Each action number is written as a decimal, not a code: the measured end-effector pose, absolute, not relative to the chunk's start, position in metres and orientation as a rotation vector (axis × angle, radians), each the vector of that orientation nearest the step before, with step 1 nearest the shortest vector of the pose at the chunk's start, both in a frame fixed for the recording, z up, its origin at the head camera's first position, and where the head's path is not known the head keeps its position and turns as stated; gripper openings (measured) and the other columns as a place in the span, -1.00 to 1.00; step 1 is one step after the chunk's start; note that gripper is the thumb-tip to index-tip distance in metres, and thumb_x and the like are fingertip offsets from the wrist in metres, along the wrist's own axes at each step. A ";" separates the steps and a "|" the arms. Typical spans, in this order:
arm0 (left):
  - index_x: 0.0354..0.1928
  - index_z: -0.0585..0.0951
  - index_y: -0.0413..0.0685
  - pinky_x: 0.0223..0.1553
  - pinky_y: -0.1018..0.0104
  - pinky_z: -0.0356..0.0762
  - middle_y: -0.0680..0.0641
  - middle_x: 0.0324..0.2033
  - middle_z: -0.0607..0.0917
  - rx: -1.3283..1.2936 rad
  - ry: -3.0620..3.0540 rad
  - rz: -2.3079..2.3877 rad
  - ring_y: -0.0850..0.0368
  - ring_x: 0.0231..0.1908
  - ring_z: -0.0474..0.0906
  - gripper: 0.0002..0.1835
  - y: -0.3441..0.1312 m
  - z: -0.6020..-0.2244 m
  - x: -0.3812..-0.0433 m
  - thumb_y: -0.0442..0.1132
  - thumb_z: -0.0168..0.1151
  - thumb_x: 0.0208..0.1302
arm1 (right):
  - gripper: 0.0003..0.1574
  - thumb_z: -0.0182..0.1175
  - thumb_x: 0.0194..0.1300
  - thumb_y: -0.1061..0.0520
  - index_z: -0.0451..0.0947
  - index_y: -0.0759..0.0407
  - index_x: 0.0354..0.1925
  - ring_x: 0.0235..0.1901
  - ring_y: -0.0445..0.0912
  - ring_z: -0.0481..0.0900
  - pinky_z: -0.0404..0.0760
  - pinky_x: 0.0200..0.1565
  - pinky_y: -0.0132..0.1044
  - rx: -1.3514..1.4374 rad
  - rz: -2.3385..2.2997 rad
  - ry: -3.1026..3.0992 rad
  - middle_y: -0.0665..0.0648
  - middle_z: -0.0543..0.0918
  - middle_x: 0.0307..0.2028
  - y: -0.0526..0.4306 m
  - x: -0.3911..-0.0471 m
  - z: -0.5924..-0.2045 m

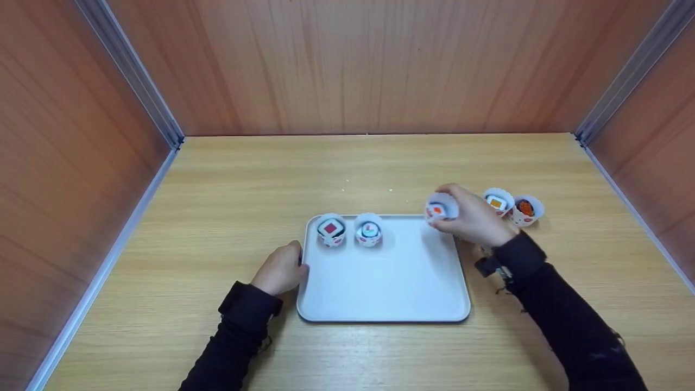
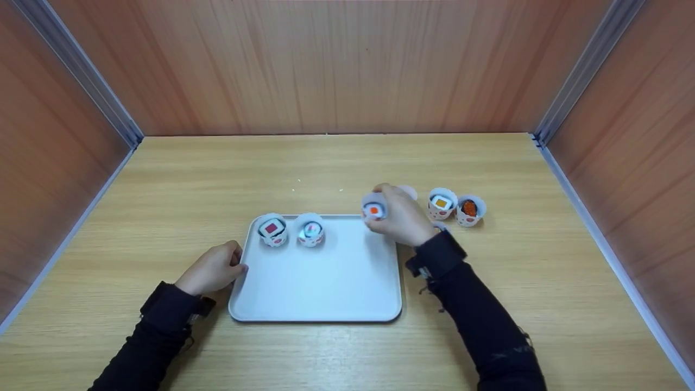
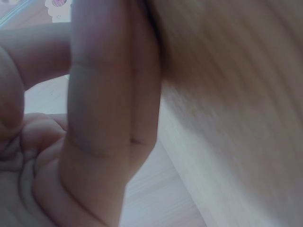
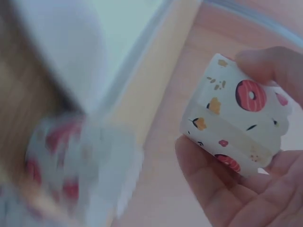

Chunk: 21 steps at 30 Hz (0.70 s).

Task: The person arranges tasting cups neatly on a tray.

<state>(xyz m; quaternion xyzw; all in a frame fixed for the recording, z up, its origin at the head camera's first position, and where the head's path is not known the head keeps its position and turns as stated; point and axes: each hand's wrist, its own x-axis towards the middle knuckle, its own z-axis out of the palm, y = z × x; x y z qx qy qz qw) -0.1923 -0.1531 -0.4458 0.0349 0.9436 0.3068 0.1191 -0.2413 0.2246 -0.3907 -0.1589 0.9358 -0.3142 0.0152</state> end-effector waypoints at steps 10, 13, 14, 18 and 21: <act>-0.27 0.49 -0.27 -0.52 0.32 0.37 -0.08 -0.50 0.50 0.093 2.757 0.897 0.06 -0.51 0.44 -0.91 -0.153 -0.446 -0.193 -0.41 0.14 0.18 | -0.20 0.42 0.08 0.08 0.34 0.20 0.24 0.09 0.11 0.52 0.47 0.15 0.06 -0.516 -0.895 2.773 0.24 0.54 0.14 0.180 -0.251 -0.412; -0.26 0.50 -0.27 -0.50 0.32 0.38 -0.08 -0.49 0.51 0.087 2.759 0.895 0.06 -0.49 0.44 -0.90 -0.153 -0.446 -0.193 -0.41 0.15 0.18 | -0.21 0.41 0.08 0.08 0.33 0.17 0.24 0.12 0.11 0.51 0.45 0.18 0.07 -0.487 -0.844 2.762 0.22 0.53 0.16 0.173 -0.253 -0.416; -0.26 0.50 -0.27 -0.50 0.33 0.38 -0.08 -0.49 0.51 0.089 2.761 0.894 0.06 -0.49 0.44 -0.90 -0.153 -0.446 -0.193 -0.41 0.15 0.18 | -0.21 0.41 0.08 0.07 0.34 0.15 0.23 0.12 0.11 0.52 0.45 0.18 0.06 -0.482 -0.825 2.761 0.21 0.53 0.17 0.171 -0.254 -0.417; -0.29 0.48 -0.25 -0.50 0.32 0.37 -0.07 -0.50 0.50 0.111 2.772 0.892 0.06 -0.50 0.43 -0.92 -0.153 -0.445 -0.191 -0.40 0.14 0.18 | -0.24 0.40 0.08 0.09 0.34 0.16 0.22 0.08 0.10 0.53 0.49 0.12 0.01 -0.508 -0.775 2.756 0.22 0.55 0.14 0.166 -0.256 -0.422; -0.33 0.46 -0.23 -0.52 0.32 0.35 -0.06 -0.53 0.48 0.133 2.788 0.881 0.06 -0.52 0.42 -0.94 -0.154 -0.445 -0.191 -0.40 0.13 0.17 | -0.24 0.38 0.08 0.11 0.32 0.19 0.22 0.06 0.10 0.53 0.49 0.11 0.00 -0.530 -0.766 2.737 0.24 0.54 0.13 0.164 -0.257 -0.424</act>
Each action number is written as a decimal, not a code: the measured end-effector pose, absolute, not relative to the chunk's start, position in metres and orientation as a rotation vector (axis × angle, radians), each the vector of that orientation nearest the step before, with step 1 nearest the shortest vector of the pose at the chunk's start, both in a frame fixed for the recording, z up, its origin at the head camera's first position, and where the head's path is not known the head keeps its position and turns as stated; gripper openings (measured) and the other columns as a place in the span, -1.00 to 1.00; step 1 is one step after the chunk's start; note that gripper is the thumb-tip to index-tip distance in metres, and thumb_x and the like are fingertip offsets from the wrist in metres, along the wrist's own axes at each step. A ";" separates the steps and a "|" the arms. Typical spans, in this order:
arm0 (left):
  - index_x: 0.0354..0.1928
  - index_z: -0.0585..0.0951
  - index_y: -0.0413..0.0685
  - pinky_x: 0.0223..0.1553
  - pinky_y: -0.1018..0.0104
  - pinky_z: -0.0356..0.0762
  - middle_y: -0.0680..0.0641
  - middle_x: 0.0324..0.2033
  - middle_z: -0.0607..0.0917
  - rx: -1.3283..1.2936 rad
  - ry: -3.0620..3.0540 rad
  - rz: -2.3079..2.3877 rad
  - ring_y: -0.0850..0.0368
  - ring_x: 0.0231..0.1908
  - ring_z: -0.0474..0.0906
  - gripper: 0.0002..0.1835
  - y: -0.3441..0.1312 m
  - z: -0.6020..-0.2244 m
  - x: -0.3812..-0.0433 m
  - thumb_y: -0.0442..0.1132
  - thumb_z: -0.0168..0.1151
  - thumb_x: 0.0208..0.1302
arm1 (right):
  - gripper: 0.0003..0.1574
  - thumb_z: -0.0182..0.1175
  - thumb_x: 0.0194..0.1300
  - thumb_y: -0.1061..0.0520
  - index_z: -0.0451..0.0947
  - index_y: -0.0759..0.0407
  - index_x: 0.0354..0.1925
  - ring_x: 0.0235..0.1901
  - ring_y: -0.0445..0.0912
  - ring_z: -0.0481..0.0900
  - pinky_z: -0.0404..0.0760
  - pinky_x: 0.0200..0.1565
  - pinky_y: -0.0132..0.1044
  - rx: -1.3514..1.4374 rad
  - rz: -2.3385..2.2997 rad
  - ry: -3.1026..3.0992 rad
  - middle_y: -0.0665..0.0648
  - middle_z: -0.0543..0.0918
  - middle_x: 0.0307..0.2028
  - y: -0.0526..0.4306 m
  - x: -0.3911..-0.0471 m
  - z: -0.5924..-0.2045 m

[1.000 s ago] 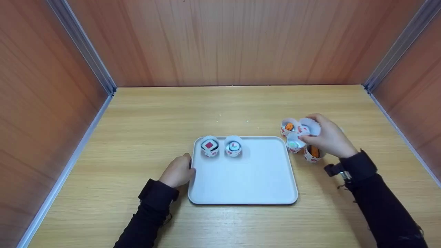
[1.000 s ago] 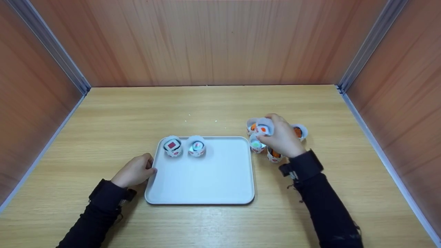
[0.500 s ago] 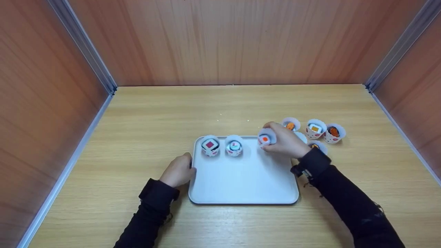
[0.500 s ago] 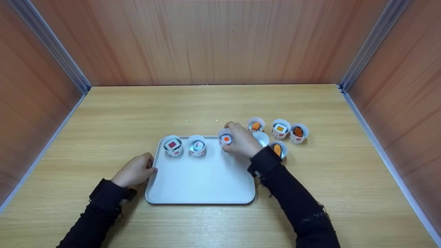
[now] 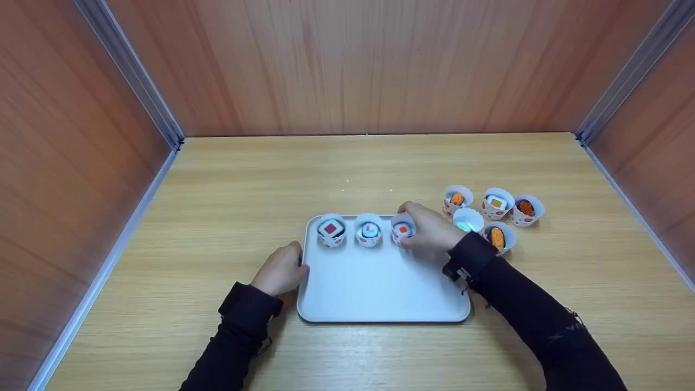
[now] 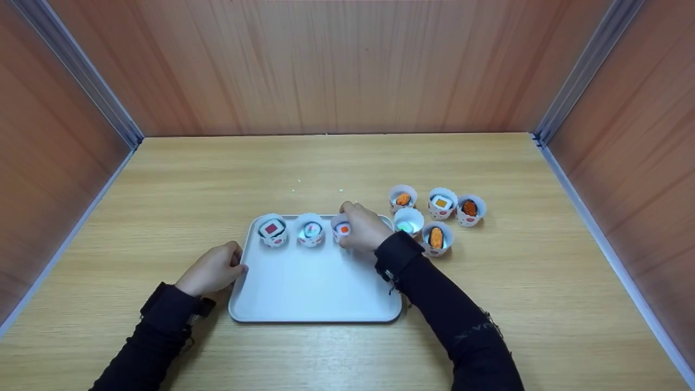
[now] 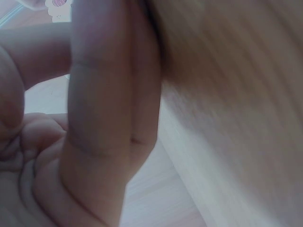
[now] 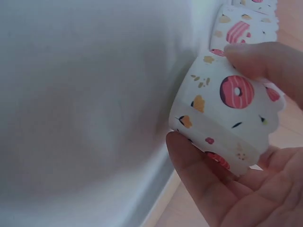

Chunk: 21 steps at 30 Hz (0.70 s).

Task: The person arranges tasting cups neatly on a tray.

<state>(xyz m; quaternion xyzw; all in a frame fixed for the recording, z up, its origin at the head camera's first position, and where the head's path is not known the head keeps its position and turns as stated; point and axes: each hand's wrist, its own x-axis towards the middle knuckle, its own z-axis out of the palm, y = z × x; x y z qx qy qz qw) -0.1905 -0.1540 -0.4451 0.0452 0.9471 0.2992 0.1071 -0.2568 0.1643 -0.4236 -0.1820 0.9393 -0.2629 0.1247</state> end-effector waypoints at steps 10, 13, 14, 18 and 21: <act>-0.34 0.47 -0.22 -0.50 0.32 0.33 -0.05 -0.53 0.46 0.125 2.799 0.866 0.06 -0.51 0.41 -0.94 -0.153 -0.445 -0.191 -0.39 0.14 0.17 | -0.18 0.40 0.09 0.12 0.27 0.18 0.26 0.17 0.13 0.49 0.47 0.20 0.02 -0.479 -0.743 2.698 0.25 0.48 0.19 0.159 -0.257 -0.425; -0.32 0.48 -0.23 -0.49 0.31 0.34 -0.05 -0.52 0.48 0.120 2.797 0.867 0.05 -0.50 0.42 -0.93 -0.153 -0.445 -0.191 -0.39 0.15 0.18 | -0.16 0.41 0.09 0.11 0.27 0.18 0.27 0.18 0.14 0.48 0.47 0.20 0.03 -0.476 -0.729 2.706 0.26 0.47 0.20 0.159 -0.256 -0.425; -0.31 0.48 -0.23 -0.49 0.31 0.34 -0.06 -0.52 0.48 0.119 2.797 0.867 0.05 -0.50 0.42 -0.93 -0.153 -0.445 -0.191 -0.39 0.15 0.17 | -0.15 0.41 0.09 0.10 0.26 0.18 0.28 0.18 0.14 0.48 0.47 0.20 0.03 -0.477 -0.728 2.709 0.26 0.47 0.20 0.159 -0.256 -0.425; -0.32 0.48 -0.24 -0.49 0.31 0.34 -0.06 -0.53 0.48 0.114 2.799 0.864 0.05 -0.50 0.41 -0.93 -0.153 -0.446 -0.191 -0.39 0.14 0.17 | -0.12 0.41 0.10 0.07 0.24 0.18 0.31 0.21 0.15 0.46 0.45 0.22 0.04 -0.503 -0.734 2.718 0.27 0.45 0.23 0.162 -0.254 -0.425; -0.31 0.48 -0.25 -0.49 0.31 0.35 -0.07 -0.52 0.49 0.115 2.803 0.858 0.05 -0.50 0.41 -0.92 -0.153 -0.446 -0.191 -0.39 0.14 0.17 | -0.04 0.41 0.12 0.00 0.20 0.18 0.37 0.25 0.17 0.43 0.42 0.25 0.06 -0.531 -0.757 2.720 0.29 0.41 0.29 0.167 -0.250 -0.424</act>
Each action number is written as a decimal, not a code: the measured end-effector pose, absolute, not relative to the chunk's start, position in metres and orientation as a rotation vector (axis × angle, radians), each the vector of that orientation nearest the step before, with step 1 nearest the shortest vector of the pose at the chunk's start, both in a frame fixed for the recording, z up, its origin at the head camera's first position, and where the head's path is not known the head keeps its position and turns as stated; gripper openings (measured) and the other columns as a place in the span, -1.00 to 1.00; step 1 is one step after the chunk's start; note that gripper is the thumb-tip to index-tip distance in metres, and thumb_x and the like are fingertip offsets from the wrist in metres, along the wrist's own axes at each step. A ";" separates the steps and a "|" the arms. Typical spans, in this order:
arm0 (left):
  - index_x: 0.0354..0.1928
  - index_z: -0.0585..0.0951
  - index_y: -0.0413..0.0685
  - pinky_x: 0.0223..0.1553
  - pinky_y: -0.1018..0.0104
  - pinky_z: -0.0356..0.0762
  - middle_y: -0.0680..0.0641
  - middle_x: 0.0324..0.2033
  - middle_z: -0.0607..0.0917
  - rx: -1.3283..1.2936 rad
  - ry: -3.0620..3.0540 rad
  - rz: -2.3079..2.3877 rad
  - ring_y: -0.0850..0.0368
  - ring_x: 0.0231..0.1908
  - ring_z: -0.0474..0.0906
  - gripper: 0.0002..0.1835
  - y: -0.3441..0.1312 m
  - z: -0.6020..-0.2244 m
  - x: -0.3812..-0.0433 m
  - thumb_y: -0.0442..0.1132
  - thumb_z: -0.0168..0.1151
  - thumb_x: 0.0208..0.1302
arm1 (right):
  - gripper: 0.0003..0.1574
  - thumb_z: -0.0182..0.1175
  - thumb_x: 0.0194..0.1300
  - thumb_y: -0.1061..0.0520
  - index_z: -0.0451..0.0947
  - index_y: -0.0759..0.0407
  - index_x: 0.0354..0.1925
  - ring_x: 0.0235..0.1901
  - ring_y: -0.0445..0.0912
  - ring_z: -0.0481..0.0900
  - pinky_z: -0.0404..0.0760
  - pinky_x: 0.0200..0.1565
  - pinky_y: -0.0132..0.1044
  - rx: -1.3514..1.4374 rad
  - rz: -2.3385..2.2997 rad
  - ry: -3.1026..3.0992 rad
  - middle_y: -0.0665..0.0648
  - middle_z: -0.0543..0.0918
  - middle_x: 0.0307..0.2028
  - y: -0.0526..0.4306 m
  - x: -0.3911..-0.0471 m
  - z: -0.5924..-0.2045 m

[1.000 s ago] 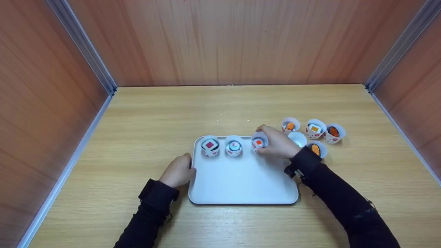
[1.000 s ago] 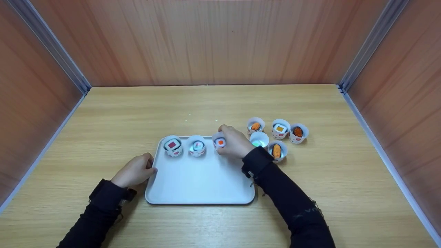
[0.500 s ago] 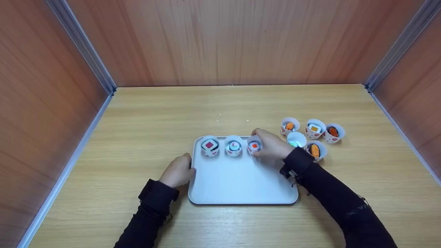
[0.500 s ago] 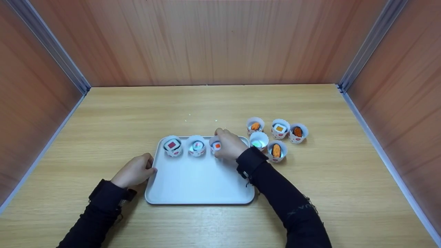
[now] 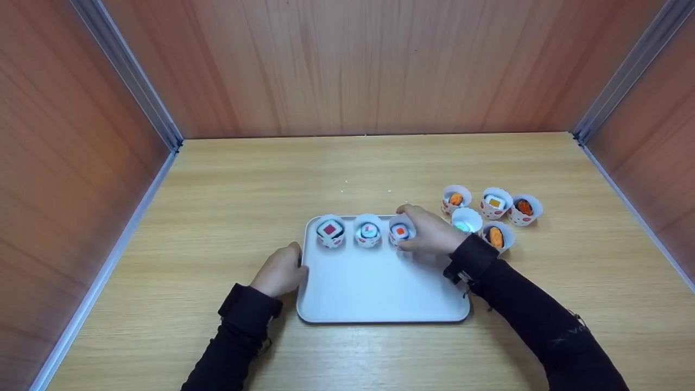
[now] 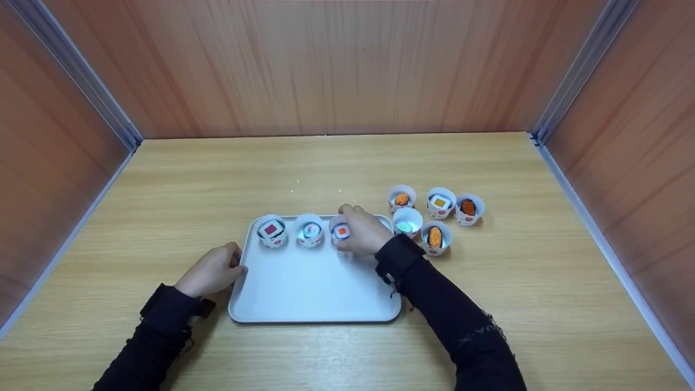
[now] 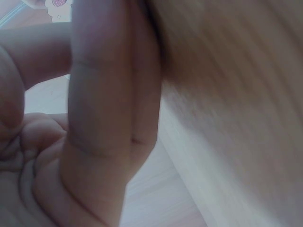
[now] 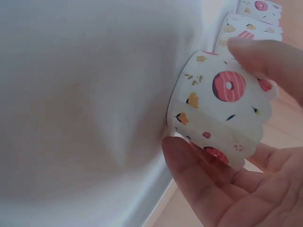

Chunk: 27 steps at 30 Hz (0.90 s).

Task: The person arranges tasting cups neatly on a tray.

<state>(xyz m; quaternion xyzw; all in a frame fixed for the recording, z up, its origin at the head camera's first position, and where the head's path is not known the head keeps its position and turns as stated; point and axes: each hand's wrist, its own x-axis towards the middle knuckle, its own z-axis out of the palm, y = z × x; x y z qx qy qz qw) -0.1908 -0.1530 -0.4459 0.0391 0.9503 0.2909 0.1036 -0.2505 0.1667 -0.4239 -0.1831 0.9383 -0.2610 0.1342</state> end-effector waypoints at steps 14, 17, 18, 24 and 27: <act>-0.29 0.47 -0.24 -0.56 0.33 0.35 -0.07 -0.53 0.50 0.087 2.755 0.883 0.08 -0.55 0.44 -0.94 -0.154 -0.445 -0.191 -0.38 0.12 0.22 | 0.45 0.45 -0.08 -0.38 -0.19 -0.19 0.55 0.50 0.30 -0.13 0.03 0.32 0.43 -0.558 -0.754 2.917 0.26 -0.14 0.55 0.239 -0.217 -0.400; -0.30 0.47 -0.23 -0.55 0.33 0.34 -0.07 -0.53 0.49 0.089 2.761 0.875 0.07 -0.55 0.43 -0.94 -0.155 -0.445 -0.191 -0.38 0.13 0.21 | 0.48 0.48 -0.09 -0.34 -0.21 -0.19 0.56 0.49 0.33 -0.10 0.06 0.30 0.44 -0.521 -0.747 2.960 0.29 -0.09 0.54 0.258 -0.209 -0.402; -0.31 0.47 -0.22 -0.55 0.33 0.34 -0.06 -0.53 0.48 0.090 2.763 0.874 0.07 -0.54 0.43 -0.94 -0.155 -0.445 -0.191 -0.38 0.13 0.21 | 0.48 0.49 -0.09 -0.33 -0.21 -0.19 0.56 0.48 0.33 -0.07 0.11 0.28 0.44 -0.502 -0.749 2.972 0.31 -0.06 0.53 0.264 -0.207 -0.403; -0.32 0.47 -0.23 -0.51 0.31 0.32 -0.06 -0.53 0.48 0.123 2.791 0.850 0.06 -0.52 0.41 -0.93 -0.155 -0.445 -0.191 -0.37 0.14 0.19 | 0.48 0.45 -0.05 -0.35 -0.22 -0.05 0.56 0.45 0.35 0.00 0.25 0.21 0.42 -0.358 -0.819 2.972 0.35 0.01 0.50 0.296 -0.195 -0.414; -0.30 0.47 -0.24 -0.51 0.31 0.32 -0.06 -0.53 0.48 0.121 2.790 0.846 0.06 -0.51 0.41 -0.92 -0.155 -0.445 -0.191 -0.37 0.14 0.19 | 0.47 0.44 -0.02 -0.34 -0.19 0.08 0.55 0.41 0.39 0.08 0.31 0.18 0.40 -0.280 -0.839 2.957 0.42 0.00 0.48 0.307 -0.192 -0.420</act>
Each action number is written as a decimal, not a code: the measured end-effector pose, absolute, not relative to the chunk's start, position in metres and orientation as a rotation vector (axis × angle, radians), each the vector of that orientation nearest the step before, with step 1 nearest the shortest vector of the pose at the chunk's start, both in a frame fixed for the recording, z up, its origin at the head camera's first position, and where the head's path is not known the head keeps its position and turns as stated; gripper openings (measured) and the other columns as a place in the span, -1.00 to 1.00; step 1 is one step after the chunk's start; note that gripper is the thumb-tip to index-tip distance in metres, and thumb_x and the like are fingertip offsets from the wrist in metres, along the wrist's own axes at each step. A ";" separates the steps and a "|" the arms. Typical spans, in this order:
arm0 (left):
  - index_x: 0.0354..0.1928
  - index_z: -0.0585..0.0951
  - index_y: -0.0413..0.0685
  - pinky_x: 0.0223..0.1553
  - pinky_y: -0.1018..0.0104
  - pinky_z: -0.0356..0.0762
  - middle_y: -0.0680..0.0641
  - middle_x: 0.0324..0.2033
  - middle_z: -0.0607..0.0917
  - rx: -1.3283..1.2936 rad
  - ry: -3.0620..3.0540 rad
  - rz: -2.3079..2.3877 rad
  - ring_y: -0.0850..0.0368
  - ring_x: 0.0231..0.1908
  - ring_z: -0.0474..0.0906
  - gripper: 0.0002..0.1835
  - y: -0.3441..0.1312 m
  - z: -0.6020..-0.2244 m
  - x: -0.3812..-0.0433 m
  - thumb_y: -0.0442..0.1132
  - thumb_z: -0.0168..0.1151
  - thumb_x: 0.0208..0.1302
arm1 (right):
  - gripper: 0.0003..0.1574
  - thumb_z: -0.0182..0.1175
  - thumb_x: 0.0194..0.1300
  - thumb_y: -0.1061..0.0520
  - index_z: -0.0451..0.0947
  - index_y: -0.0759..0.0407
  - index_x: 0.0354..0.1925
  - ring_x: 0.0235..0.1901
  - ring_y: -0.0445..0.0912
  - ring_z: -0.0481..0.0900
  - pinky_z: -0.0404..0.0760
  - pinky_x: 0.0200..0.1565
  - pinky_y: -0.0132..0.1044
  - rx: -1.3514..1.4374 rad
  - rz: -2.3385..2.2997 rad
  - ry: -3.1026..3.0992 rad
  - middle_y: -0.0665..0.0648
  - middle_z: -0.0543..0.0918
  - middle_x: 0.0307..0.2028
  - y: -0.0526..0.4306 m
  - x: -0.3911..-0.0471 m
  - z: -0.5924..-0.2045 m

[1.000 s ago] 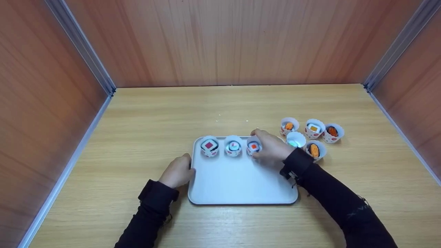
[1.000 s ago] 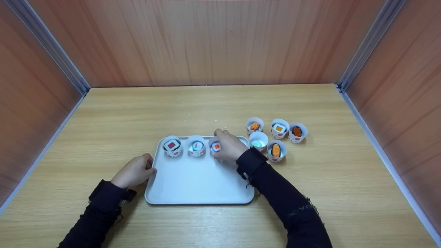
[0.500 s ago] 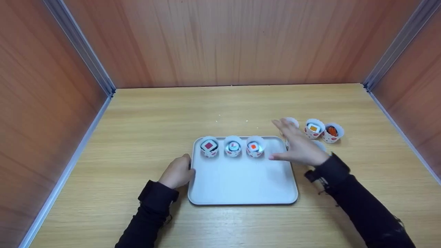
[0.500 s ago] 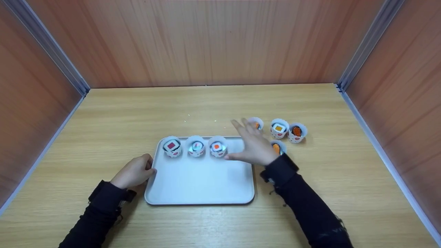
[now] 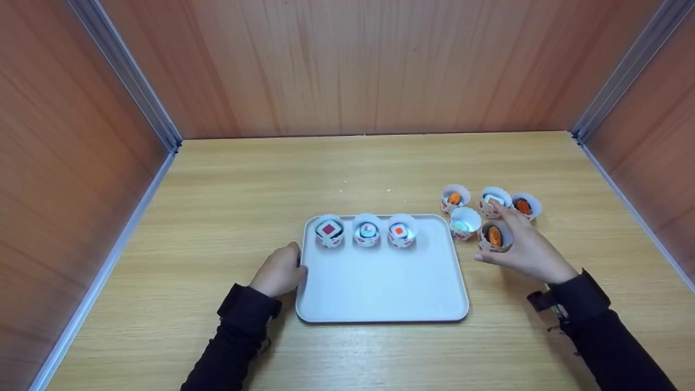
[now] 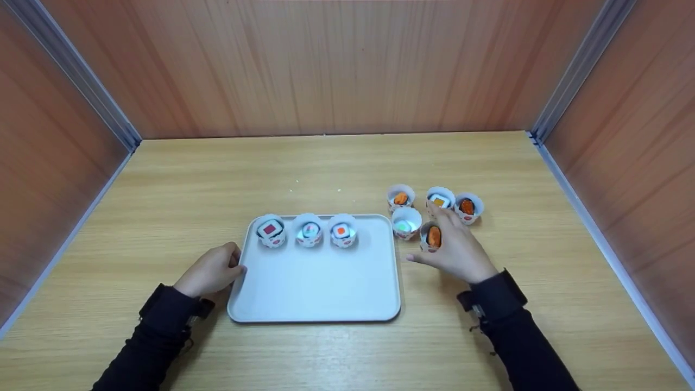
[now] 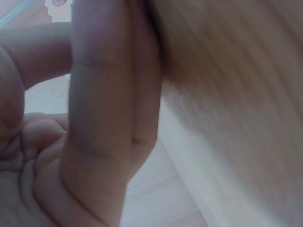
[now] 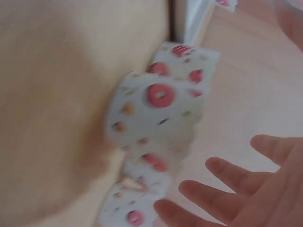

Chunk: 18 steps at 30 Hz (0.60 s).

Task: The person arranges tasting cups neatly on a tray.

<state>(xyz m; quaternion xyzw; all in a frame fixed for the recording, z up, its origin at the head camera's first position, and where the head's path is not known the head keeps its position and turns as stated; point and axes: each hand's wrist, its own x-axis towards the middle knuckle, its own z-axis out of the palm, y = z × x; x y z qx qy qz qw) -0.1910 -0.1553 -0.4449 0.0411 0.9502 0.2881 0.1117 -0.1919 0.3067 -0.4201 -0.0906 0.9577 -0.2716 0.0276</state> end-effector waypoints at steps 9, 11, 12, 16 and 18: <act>-0.29 0.48 -0.25 -0.52 0.32 0.35 -0.07 -0.51 0.50 0.106 2.777 0.863 0.06 -0.51 0.43 -0.92 -0.155 -0.445 -0.191 -0.38 0.14 0.20 | 0.29 0.43 0.09 -0.17 -0.06 0.29 0.50 0.34 0.40 0.20 0.29 0.22 0.34 -0.200 -0.935 2.885 0.49 0.09 0.43 0.321 -0.194 -0.437; -0.30 0.48 -0.25 -0.53 0.33 0.34 -0.06 -0.52 0.49 0.116 2.783 0.871 0.06 -0.52 0.42 -0.93 -0.155 -0.445 -0.191 -0.39 0.13 0.19 | 0.21 0.42 0.12 -0.10 -0.01 0.32 0.47 0.31 0.37 0.27 0.33 0.21 0.29 -0.197 -0.966 2.876 0.48 0.17 0.40 0.322 -0.195 -0.440; -0.31 0.48 -0.25 -0.53 0.33 0.34 -0.06 -0.53 0.49 0.120 2.785 0.876 0.07 -0.53 0.42 -0.93 -0.155 -0.445 -0.191 -0.39 0.13 0.18 | 0.17 0.41 0.14 -0.06 0.00 0.33 0.46 0.29 0.35 0.30 0.35 0.20 0.27 -0.191 -0.977 2.872 0.48 0.20 0.38 0.322 -0.195 -0.440; -0.32 0.48 -0.24 -0.52 0.33 0.34 -0.06 -0.53 0.49 0.126 2.794 0.876 0.07 -0.52 0.42 -0.94 -0.155 -0.445 -0.190 -0.39 0.14 0.17 | 0.07 0.36 0.19 0.04 0.02 0.37 0.44 0.33 0.35 0.24 0.27 0.26 0.28 -0.159 -0.996 2.856 0.48 0.22 0.37 0.322 -0.199 -0.442; -0.33 0.47 -0.23 -0.52 0.33 0.35 -0.07 -0.53 0.49 0.122 2.792 0.876 0.07 -0.53 0.42 -0.93 -0.155 -0.445 -0.191 -0.38 0.14 0.17 | 0.05 0.35 0.20 0.06 0.01 0.37 0.44 0.35 0.36 0.21 0.25 0.28 0.29 -0.146 -1.006 2.846 0.48 0.20 0.38 0.322 -0.200 -0.442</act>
